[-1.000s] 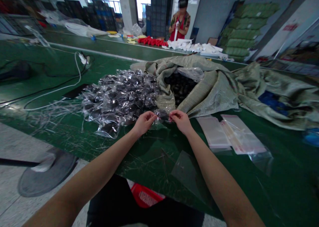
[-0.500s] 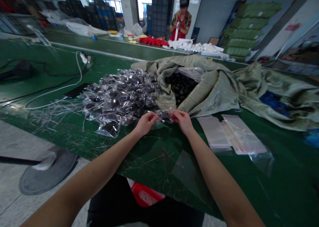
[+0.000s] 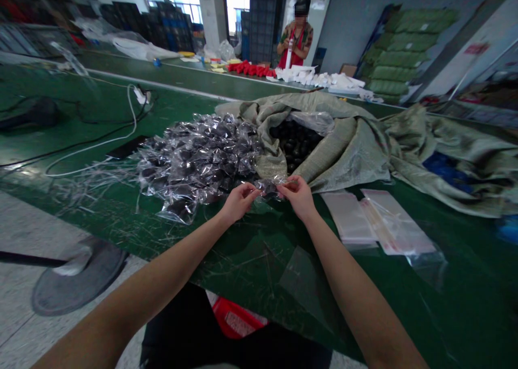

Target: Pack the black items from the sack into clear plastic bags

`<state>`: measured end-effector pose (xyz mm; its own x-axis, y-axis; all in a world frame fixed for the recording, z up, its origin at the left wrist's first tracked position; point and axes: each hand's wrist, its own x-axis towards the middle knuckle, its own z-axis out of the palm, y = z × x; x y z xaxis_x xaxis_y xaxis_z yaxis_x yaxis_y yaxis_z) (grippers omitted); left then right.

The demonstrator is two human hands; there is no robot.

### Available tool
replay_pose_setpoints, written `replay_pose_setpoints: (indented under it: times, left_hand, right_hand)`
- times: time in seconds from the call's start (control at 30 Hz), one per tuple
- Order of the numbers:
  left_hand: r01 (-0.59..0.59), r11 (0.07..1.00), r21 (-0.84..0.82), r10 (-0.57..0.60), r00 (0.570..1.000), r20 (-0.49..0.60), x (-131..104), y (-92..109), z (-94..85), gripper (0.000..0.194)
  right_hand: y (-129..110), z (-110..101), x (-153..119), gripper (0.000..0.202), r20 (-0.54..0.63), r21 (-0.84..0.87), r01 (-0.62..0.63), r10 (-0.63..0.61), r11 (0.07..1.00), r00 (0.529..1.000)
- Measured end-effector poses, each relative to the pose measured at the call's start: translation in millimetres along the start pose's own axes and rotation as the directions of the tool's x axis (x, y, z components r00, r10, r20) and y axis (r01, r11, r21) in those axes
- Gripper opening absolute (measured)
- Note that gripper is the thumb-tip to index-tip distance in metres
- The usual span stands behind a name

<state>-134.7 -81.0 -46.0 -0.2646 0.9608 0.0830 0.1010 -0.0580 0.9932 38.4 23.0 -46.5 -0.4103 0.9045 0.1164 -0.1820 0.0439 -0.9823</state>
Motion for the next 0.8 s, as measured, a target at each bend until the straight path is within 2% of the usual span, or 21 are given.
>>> replay_pose_setpoints:
  times: [0.1,0.17,0.27,0.4,0.53,0.63,0.7,0.73,0.8]
  left_hand:
    - [0.011,0.998,-0.057,-0.01,1.0,0.021,-2,0,-0.2,0.033]
    - [0.047,0.989,-0.144,-0.043,0.999,0.031,-3,3,-0.1,0.034]
    - [0.137,0.953,-0.269,-0.121,0.99,0.074,-4,11,0.0,0.04]
    - [0.167,0.974,-0.155,-0.16,0.985,0.057,-4,23,-0.8,0.045]
    - [0.079,0.996,-0.041,-0.074,0.992,0.101,-5,39,-10.2,0.036]
    - [-0.03,0.999,0.042,0.027,0.998,0.06,2,60,-37.8,0.031]
    - [-0.08,0.985,0.155,0.095,0.991,-0.09,18,79,-68.8,0.031]
    - [-0.1,0.964,0.246,0.155,0.965,-0.213,30,87,-86.5,0.032]
    - [-0.053,0.877,0.478,0.27,0.876,-0.399,59,102,-121.2,0.036]
  right_hand:
    - [3,-2,2,0.053,0.025,0.087,-0.056,0.054,0.995,0.998]
    - [3,-2,3,0.048,0.055,0.079,-0.084,0.08,0.993,0.995]
    - [-4,2,0,0.034,0.106,-0.017,-0.05,0.051,0.999,0.993]
    - [-25,10,-9,0.028,0.183,-0.112,0.003,0.018,0.994,0.983]
    - [-48,14,-15,0.027,0.258,-0.129,-0.053,0.085,0.99,0.962]
    - [-60,15,-13,0.032,0.286,-0.178,-0.072,0.122,0.981,0.95]
    - [-62,18,-9,0.032,0.26,-0.261,-0.016,0.086,0.965,0.962]
    - [-61,20,-7,0.031,0.241,-0.318,0.029,0.052,0.948,0.969]
    - [-54,28,-2,0.028,0.236,-0.445,0.138,-0.033,0.885,0.971]
